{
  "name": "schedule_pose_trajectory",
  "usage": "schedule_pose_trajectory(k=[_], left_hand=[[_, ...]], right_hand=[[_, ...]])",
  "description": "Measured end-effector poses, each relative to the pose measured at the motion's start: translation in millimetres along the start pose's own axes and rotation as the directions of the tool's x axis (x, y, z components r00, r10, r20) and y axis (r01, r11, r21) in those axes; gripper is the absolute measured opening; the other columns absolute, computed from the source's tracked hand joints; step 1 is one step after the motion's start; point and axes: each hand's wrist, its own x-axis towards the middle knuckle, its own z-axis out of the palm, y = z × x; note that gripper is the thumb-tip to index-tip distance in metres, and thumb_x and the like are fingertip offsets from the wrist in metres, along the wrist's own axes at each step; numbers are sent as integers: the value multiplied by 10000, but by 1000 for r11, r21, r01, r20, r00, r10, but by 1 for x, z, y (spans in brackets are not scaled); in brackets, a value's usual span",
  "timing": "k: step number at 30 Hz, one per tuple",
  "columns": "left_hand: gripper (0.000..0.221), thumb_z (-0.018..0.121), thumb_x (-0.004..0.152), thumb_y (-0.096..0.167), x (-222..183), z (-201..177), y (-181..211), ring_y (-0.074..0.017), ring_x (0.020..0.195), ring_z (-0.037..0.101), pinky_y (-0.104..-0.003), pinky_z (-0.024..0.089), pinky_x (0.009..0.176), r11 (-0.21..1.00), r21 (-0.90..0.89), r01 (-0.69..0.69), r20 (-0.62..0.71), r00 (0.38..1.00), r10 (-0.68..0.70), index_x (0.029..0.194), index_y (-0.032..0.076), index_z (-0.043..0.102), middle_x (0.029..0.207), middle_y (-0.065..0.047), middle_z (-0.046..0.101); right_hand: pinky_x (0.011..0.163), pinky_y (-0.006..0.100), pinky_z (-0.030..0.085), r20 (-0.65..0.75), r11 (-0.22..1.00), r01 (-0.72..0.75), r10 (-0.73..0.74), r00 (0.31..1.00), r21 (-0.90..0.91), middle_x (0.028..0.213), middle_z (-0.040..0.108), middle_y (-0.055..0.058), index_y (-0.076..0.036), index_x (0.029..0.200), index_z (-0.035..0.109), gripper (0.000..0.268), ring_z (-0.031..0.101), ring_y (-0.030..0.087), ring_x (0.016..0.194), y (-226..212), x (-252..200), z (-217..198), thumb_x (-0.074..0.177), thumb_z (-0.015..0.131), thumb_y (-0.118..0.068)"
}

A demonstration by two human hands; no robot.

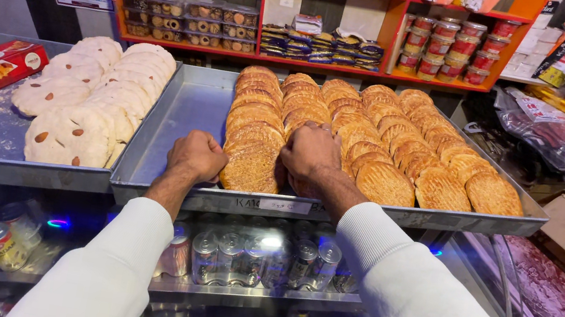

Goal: The person takes round sesame-seeded flatbreads from a tray one at a time and places them onto a metal counter, overlapping them in a stack.

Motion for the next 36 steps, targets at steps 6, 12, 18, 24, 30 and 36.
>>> schedule_pose_trajectory(k=[6,12,18,24,30,36], left_hand=[[94,722,818,245,-14,-8,7,-165,541,739,-249,580,679,998,-64,21,11,1000,-20,840,182,788,547,-69,714],[131,760,828,286,-9,-7,5,-187,575,750,-291,590,662,997,-75,11,-31,999,-14,855,163,797,583,-93,729],[144,782,798,265,-15,-12,6,-157,608,746,-247,562,669,986,-168,10,-129,991,-32,914,181,802,696,-61,763],[183,767,802,349,33,14,-14,-138,719,750,-220,553,699,923,-385,10,-174,981,-84,969,290,811,792,45,766],[244,774,893,243,28,9,-6,-257,837,734,-322,616,697,692,-717,-88,-171,984,-52,1120,153,781,995,-214,690],[571,752,906,176,-69,-39,45,-352,1168,625,-420,561,973,525,-851,-14,27,997,71,1444,121,570,1304,-271,566]], right_hand=[[1036,511,485,31,999,-9,8,999,31,1211,669,114,-249,900,831,296,551,359,1267,-5,-3,-6,819,639,-460],[1021,516,514,54,987,-62,54,997,149,1158,705,136,-238,888,833,306,580,372,1251,-9,-14,-13,812,629,-454],[978,520,552,29,924,-142,141,990,356,1023,737,210,-194,863,816,300,665,406,1154,-15,-22,-30,782,640,-423],[942,412,569,67,740,-221,232,970,635,789,750,82,-239,708,736,221,724,311,1050,-23,-17,-40,711,709,-458],[645,266,572,103,391,-206,267,958,897,746,719,61,-152,854,802,227,697,149,743,-20,30,17,665,860,-264],[614,270,557,117,10,-126,297,947,992,790,691,95,3,1039,738,343,675,160,752,-30,12,7,752,847,-152]])
